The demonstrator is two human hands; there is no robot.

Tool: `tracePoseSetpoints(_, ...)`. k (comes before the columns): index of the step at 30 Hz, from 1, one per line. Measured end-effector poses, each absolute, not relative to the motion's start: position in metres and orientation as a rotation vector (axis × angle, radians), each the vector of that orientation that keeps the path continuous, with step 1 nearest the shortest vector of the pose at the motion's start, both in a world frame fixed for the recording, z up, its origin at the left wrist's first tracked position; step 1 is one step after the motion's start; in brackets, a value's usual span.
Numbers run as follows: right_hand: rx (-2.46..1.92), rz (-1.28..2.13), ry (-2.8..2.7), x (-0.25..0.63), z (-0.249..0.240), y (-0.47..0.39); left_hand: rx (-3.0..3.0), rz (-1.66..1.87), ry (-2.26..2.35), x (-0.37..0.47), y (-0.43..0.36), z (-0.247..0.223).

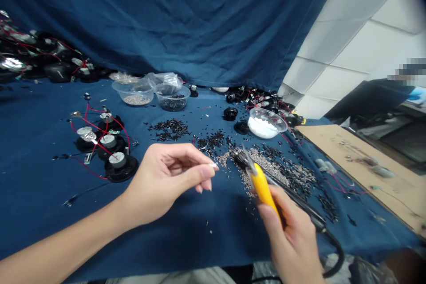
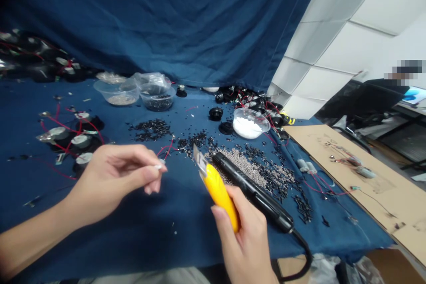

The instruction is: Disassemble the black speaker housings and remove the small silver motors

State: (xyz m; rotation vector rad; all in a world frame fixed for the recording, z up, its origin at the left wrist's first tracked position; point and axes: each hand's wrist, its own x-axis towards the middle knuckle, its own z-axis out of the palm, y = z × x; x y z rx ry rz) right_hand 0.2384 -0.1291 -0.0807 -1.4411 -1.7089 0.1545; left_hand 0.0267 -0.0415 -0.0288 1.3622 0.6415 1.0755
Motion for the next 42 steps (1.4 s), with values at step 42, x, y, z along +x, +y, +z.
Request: tracePoseSetpoints(42, -1.412, -0.107, -1.764, 0.237, -0.094, -0.153, 2.26, 1.577, 0.611, 0.019, -0.043, -0.042)
